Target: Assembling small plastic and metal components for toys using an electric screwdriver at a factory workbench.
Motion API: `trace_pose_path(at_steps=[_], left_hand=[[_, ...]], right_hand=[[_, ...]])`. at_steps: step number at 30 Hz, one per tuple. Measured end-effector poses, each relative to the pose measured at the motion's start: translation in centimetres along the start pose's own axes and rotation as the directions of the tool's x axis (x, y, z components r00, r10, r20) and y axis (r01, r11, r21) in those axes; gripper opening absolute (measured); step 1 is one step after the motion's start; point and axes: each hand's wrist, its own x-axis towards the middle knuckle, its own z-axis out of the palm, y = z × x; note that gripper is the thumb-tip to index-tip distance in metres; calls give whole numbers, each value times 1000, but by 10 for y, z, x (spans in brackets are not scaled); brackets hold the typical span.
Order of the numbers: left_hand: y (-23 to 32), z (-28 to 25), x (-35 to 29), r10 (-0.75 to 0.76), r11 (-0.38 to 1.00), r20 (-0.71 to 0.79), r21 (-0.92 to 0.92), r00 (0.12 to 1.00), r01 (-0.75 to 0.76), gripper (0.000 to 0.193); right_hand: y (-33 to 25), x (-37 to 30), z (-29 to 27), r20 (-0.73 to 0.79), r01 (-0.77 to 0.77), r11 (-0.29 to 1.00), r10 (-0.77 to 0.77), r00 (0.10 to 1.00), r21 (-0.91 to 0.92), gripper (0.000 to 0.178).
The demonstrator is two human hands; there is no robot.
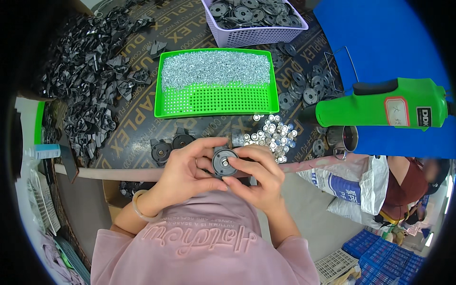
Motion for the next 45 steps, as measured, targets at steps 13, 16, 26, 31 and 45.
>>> trace_pose_path(at_steps=[13,16,26,31,45], left_hand=[[4,0,-4,17,1000,-36,-4,999,-17,62],[1,-5,-5,76,997,-60,26,995,-75,41],[30,-18,-22,70,965,-76,257,995,-48,50],[56,-105,-7,594,482,-415,870,690,108,8],[53,-170,11,408,60,-475,866,780,496,42]], right_hand=[[-12,1,-4,27,-20,998,21,999,-62,39],[-16,7,-7,115,-40,999,41,992,-10,34],[-31,12,11,242,-681,656,639,730,326,21],[-19,23,0,61,-655,754,652,756,55,15],[-14,35,48,92,-303,904,344,934,-303,17]])
